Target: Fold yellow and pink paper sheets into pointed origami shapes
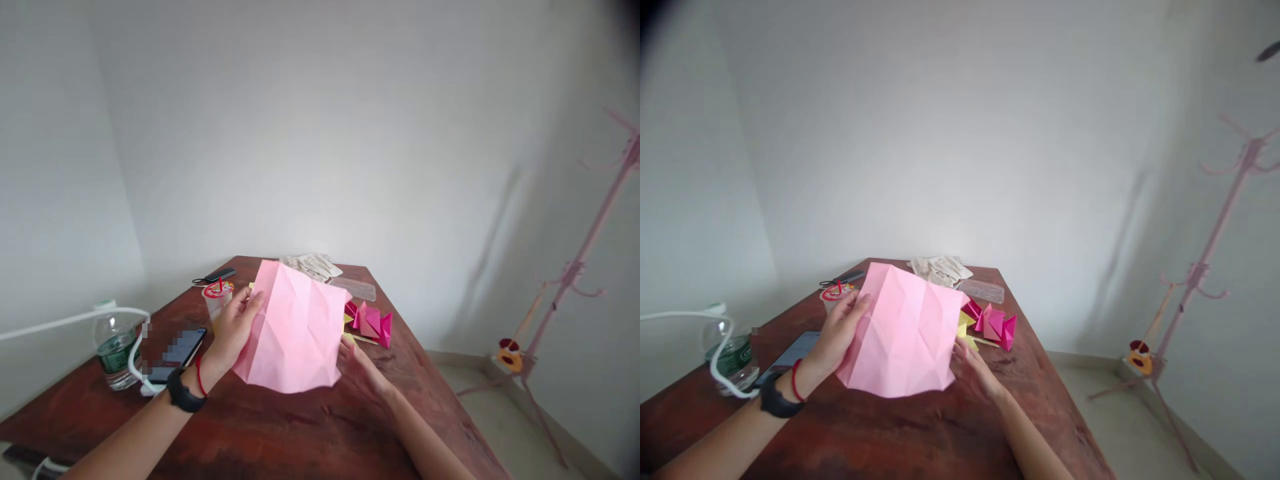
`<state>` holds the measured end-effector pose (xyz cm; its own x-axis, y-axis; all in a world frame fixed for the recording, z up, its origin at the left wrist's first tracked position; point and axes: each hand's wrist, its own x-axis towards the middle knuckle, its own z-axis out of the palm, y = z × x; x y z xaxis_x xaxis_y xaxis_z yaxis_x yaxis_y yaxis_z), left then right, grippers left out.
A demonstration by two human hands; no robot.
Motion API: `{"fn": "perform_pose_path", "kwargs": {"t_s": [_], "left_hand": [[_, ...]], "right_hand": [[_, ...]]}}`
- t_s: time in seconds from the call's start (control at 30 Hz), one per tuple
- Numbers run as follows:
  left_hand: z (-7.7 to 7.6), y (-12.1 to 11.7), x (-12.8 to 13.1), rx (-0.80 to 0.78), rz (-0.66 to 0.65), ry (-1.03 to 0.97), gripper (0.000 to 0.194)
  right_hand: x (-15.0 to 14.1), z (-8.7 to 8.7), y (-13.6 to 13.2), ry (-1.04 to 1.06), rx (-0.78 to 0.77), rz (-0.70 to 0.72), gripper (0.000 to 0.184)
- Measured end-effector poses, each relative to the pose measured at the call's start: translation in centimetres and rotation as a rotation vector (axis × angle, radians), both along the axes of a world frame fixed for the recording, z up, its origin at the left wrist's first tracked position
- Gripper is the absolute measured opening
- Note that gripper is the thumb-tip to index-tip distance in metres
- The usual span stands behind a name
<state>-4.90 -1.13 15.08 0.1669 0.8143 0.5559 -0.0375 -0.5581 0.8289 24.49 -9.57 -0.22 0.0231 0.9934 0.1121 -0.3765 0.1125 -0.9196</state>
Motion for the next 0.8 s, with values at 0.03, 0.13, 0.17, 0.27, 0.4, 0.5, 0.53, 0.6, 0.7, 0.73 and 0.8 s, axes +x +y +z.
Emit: {"fn": "perform_pose_path", "kwargs": {"t_s": [0.03, 0.13, 0.17, 0.27, 0.4, 0.5, 0.53, 0.6, 0.7, 0.73, 0.8], "left_hand": [[-1.3, -0.2, 0.1, -0.058, 0.016, -0.004, 0.044], [-4.8, -0.7, 1.1, -0.277, -0.073, 0.003, 0.051], [-5.6, -0.7, 1.4, -0.324, -0.115, 0.003, 0.051], [-7.2, -0.9, 2.7, -0.471, -0.367, 0.031, 0.059], [-8.7, -0.7, 5.0, -0.452, -0.733, 0.212, 0.068], [-10.7, -0.5, 6.9, -0.019, -0.564, 0.451, 0.044], [-11.4, -0.5, 7.4, 0.122, -0.511, 0.536, 0.041], [-12.7, -0.4, 8.0, 0.339, -0.465, 0.677, 0.049], [-13.9, -0.3, 7.9, 0.499, -0.478, 0.780, 0.062], [-14.1, -0.2, 7.7, 0.517, -0.482, 0.780, 0.063], [-14.3, 0.0, 7.3, 0.513, -0.444, 0.726, 0.057]], "right_hand": [[-0.3, 0.0, -0.3, 0.039, -0.013, 0.001, 0.065], [-0.8, 0.2, -0.9, 0.027, -0.100, -0.068, 0.057], [-0.9, 0.4, -1.0, -0.010, -0.126, -0.089, 0.056], [-0.8, 1.1, -1.0, -0.094, -0.182, -0.142, 0.050], [-1.2, 1.4, -0.8, -0.061, -0.201, -0.170, 0.045], [-1.6, 1.2, -0.7, -0.028, -0.173, -0.063, 0.053], [-1.7, 1.1, -0.7, -0.017, -0.170, -0.020, 0.058], [-1.6, 1.0, -0.7, -0.013, -0.178, 0.039, 0.070], [-1.4, 1.0, -0.9, -0.049, -0.196, 0.031, 0.068], [-1.3, 0.9, -0.9, -0.058, -0.202, 0.017, 0.062], [-1.4, 0.8, -0.9, -0.056, -0.222, -0.010, 0.053]]}}
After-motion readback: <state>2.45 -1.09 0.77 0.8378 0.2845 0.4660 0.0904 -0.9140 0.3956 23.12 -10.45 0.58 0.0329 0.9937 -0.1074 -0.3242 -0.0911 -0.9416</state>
